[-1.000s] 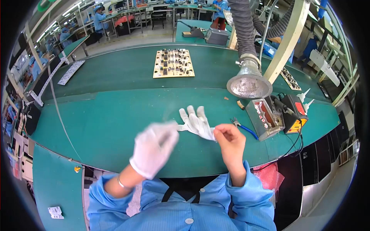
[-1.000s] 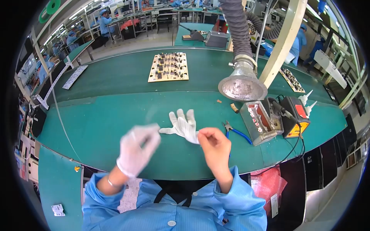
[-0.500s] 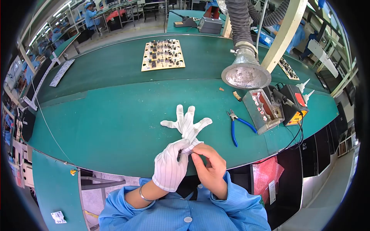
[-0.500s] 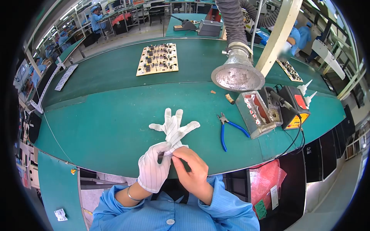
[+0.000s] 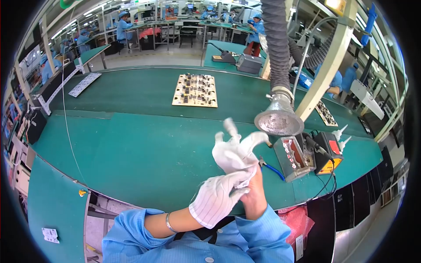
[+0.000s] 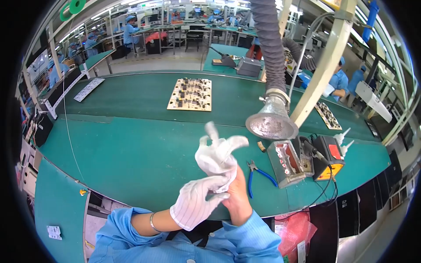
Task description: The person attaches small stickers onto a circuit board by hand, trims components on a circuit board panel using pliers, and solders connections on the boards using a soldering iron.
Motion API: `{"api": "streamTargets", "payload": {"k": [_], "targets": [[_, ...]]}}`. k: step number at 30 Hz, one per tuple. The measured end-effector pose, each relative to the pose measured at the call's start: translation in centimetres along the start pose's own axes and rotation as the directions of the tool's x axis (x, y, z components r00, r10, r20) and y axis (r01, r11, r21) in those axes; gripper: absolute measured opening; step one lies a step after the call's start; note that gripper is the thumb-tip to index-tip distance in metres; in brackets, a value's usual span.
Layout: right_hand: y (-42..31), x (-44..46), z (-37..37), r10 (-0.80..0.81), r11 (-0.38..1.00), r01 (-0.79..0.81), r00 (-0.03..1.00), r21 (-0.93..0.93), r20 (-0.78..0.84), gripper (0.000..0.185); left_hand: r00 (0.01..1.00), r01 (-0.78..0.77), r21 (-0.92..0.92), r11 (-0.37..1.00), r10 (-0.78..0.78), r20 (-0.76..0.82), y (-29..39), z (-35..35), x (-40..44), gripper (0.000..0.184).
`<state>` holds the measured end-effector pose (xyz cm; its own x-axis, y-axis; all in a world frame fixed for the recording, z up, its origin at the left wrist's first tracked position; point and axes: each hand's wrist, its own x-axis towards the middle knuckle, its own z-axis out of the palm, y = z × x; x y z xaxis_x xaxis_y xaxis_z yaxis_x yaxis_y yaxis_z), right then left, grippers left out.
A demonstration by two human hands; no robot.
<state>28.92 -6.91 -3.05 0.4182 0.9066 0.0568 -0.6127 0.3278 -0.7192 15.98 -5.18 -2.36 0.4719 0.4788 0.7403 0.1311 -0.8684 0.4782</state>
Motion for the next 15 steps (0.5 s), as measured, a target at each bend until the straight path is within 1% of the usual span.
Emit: {"api": "streamTargets", "payload": {"k": [2, 3, 6, 7, 9, 11, 13, 15], "targets": [[0.4, 0.2, -1.5, 0.084, 0.994, -0.079, 0.994, -0.071, 0.064, 0.049, 1.0, -0.01, 0.036, 0.999, 0.011, -0.023, 0.3, -0.1, 0.3, 0.043], [0.5, 0.8, -1.9, 0.098, 0.983, -0.08, 0.99, -0.162, 0.102, 0.052, 0.999, -0.036, 0.173, 0.984, 0.035, 0.008, 0.9, -0.4, 0.4, 0.047], [0.1, 3.0, -1.8, 0.007, 0.938, 0.099, 0.952, -0.332, 0.305, 0.056, 0.999, -0.046, 0.124, 0.991, 0.044, 0.02, 1.6, -0.4, 0.0, 0.044], [-0.1, 3.4, -1.4, -0.069, 0.894, 0.217, 0.931, -0.391, 0.358, 0.057, 0.998, -0.063, 0.082, 0.995, 0.061, 0.023, 1.6, -0.2, -0.3, 0.042], [-0.9, 4.0, -0.3, -0.196, 0.758, 0.439, 0.858, -0.483, 0.474, 0.059, 0.995, -0.094, -0.002, 0.996, 0.094, 0.027, 1.1, 0.2, -0.9, 0.038], [-1.6, 4.1, 0.9, -0.283, 0.567, 0.634, 0.75, -0.526, 0.598, 0.061, 0.987, -0.157, -0.007, 0.988, 0.157, 0.041, 0.8, 0.3, -1.2, 0.036], [-2.5, 3.3, 1.8, -0.344, 0.443, 0.72, 0.686, -0.534, 0.641, 0.064, 0.979, -0.196, 0.003, 0.981, 0.195, 0.066, 0.7, 0.1, -1.4, 0.034], [-3.3, 2.3, 1.6, -0.287, 0.48, 0.678, 0.721, -0.556, 0.631, 0.058, 0.972, -0.217, 0.025, 0.976, 0.214, 0.095, 0.7, 0.0, -1.5, 0.035]]}}
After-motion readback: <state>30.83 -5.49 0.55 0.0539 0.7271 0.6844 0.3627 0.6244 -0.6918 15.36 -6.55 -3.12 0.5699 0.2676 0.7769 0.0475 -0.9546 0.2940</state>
